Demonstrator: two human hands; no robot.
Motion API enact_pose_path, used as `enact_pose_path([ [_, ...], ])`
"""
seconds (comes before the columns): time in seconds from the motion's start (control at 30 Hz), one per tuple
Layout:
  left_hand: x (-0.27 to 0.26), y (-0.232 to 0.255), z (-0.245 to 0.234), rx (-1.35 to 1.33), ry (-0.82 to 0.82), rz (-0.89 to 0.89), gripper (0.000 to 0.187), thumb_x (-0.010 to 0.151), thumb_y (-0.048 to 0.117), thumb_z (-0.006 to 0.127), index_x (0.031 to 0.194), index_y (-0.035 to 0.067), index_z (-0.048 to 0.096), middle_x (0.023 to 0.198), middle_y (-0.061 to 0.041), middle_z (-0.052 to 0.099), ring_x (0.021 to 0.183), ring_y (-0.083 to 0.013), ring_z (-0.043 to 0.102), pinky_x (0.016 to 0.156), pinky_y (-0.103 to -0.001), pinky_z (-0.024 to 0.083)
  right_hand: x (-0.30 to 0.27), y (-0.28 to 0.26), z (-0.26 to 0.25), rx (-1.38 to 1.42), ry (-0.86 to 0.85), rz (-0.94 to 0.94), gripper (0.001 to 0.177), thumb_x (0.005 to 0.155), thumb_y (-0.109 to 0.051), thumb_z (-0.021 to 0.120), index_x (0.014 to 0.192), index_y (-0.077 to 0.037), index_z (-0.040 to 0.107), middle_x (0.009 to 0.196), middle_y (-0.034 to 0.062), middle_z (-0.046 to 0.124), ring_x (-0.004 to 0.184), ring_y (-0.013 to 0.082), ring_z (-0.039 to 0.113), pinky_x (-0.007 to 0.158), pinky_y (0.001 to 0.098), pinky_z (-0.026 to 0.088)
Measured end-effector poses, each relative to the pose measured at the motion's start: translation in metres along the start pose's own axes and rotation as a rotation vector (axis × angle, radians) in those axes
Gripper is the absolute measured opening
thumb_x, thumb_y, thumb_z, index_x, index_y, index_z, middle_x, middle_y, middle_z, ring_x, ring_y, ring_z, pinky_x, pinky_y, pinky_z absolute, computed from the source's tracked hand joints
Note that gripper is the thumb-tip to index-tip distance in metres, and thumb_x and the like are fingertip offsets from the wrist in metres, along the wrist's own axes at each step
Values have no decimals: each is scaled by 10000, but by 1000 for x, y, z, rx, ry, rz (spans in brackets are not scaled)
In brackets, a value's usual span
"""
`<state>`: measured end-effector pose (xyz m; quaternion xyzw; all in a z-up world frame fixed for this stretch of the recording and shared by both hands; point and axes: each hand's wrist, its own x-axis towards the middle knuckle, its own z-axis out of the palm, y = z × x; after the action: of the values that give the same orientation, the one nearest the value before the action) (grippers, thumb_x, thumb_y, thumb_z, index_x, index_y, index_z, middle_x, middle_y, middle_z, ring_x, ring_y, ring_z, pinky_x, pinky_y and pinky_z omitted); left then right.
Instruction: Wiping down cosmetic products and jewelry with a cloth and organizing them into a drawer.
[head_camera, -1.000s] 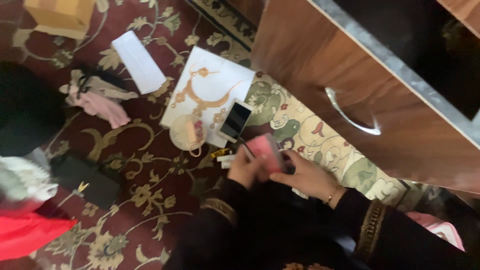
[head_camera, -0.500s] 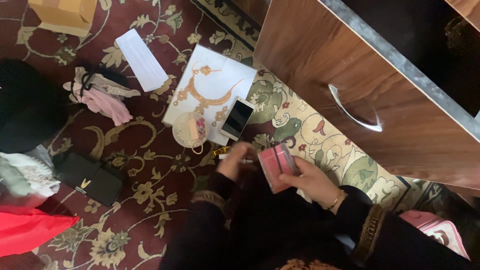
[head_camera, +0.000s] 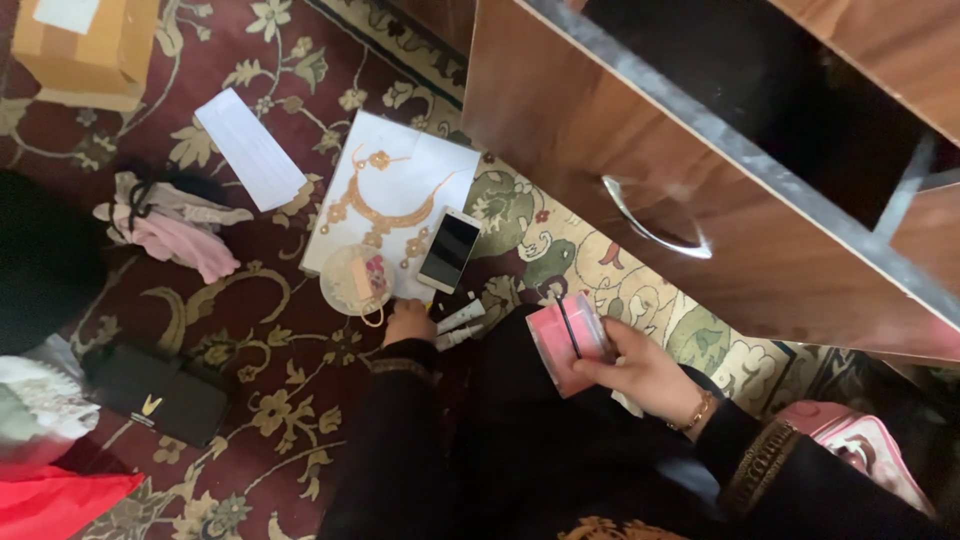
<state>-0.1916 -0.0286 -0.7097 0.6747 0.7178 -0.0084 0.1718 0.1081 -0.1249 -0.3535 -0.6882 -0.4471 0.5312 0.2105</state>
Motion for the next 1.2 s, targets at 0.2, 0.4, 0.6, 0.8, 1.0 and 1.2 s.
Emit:
enact_pose_path([
  [0.2, -55, 43, -115, -1185, -150, -472, 342, 845, 294, 526, 1147, 180, 640, 1010, -125, 653, 930, -320, 651, 882, -411, 540, -21, -32, -3, 21, 30, -6, 258, 769, -161, 882, 944, -40, 737, 723, 69, 702, 741, 179, 645, 713, 325, 524],
  [0.4, -148, 143, -288, -1336, -397, -277, 643, 856, 475, 721, 1323, 71, 541, 1158, -279, 646, 1036, -375, 679, 781, -448, 599, -38, -47, 10, 103, 47, -25, 320, 767, -217, 884, 993, -60, 722, 793, 77, 690, 778, 205, 633, 732, 310, 506],
  [0.6, -207, 189, -320, -1597, -325, -149, 488, 757, 251, 905, 1110, 55, 631, 1043, -150, 731, 959, -248, 676, 869, -408, 580, -71, -60, 25, -114, 30, 23, 442, 722, -373, 889, 1047, -149, 691, 851, 94, 738, 833, 231, 712, 740, 350, 537],
  [0.8, -236, 177, -381, -1636, -362, -305, 513, 762, 160, 864, 1220, 18, 681, 1058, -234, 721, 946, -368, 721, 798, -556, 613, -117, -76, 6, -187, 69, -330, 419, 876, -327, 722, 1232, -118, 651, 946, 171, 816, 933, 390, 771, 837, 531, 584],
  [1.0, -222, 125, -364, -1804, -17, -274, 501, 757, 76, 842, 1211, -25, 658, 1039, -188, 669, 958, -294, 662, 856, -497, 576, -152, -78, -74, -874, 1023, -704, 107, 948, -293, 797, 986, -249, 707, 946, -80, 601, 920, 151, 672, 778, 274, 564],
  [1.2, -226, 130, -413, -1716, -133, -276, 213, 847, 168, 751, 972, 19, 664, 815, -147, 655, 820, -302, 688, 751, -402, 559, -160, -78, -130, -1068, 1011, -175, 500, 926, -550, 612, 1315, -240, 659, 1079, 86, 643, 829, 348, 725, 589, 521, 593],
])
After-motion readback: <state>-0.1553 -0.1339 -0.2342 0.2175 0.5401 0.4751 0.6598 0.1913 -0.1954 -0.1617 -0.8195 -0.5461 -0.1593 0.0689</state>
